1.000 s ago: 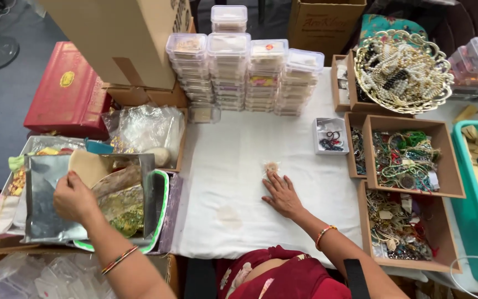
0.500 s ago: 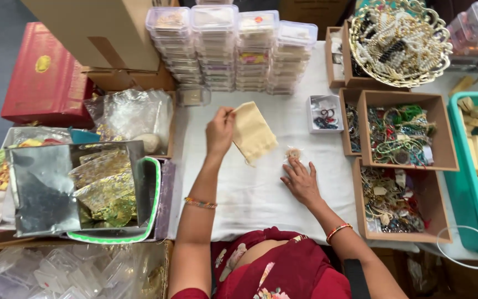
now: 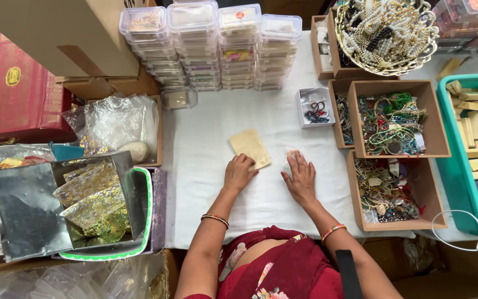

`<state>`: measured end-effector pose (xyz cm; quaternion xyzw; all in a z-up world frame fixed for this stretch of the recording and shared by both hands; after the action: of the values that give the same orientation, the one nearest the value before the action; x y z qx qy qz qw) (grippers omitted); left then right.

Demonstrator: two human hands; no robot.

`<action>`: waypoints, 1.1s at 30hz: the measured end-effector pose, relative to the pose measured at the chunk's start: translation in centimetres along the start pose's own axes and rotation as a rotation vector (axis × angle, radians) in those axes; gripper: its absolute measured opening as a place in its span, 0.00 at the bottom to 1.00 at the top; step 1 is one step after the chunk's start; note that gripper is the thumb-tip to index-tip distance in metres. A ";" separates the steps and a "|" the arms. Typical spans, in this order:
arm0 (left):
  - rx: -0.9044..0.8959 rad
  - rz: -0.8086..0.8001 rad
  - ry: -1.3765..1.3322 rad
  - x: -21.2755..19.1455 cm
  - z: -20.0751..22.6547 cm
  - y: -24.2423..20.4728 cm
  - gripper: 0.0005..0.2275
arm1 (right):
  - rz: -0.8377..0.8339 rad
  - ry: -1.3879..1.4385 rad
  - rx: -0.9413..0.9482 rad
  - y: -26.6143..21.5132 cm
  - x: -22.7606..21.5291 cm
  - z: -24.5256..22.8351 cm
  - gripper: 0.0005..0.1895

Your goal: The person wraps a small jewelry item in a beige paper sheet and places it into a clear plastic container. They then handle a long beaded necklace, straightening it on the table before wrapping it in a similar beige paper sheet and placing it into another plastic container.

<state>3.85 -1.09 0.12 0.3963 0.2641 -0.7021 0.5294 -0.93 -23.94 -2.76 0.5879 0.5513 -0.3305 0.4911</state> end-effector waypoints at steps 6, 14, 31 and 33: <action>-0.082 0.052 -0.145 0.0 -0.6 0.3 0.07 | 0.111 0.035 0.060 1.9 0.5 0.1 0.29; -0.051 0.267 -0.097 1.2 -0.1 0.3 0.04 | 0.019 0.399 0.442 4.3 1.3 0.9 0.20; 0.154 0.464 -0.071 1.2 2.4 -1.9 0.17 | 0.053 0.832 0.503 5.5 3.3 -5.0 0.21; 0.209 0.458 -0.079 1.1 2.9 -2.0 0.18 | -0.129 0.967 0.776 5.5 4.4 -4.7 0.18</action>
<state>0.99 -3.36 0.70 0.4708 0.0726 -0.6024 0.6405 4.50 -17.56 -4.22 0.7722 0.5854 -0.2320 -0.0844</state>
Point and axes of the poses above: each hand's wrist, its own y-axis towards the middle knuckle, its own x-axis out of the palm, z = x × y, the point moved 4 cm from there along y, towards the middle knuckle, and after that the axes turned 2 degrees about x, right-handed, at the moved point
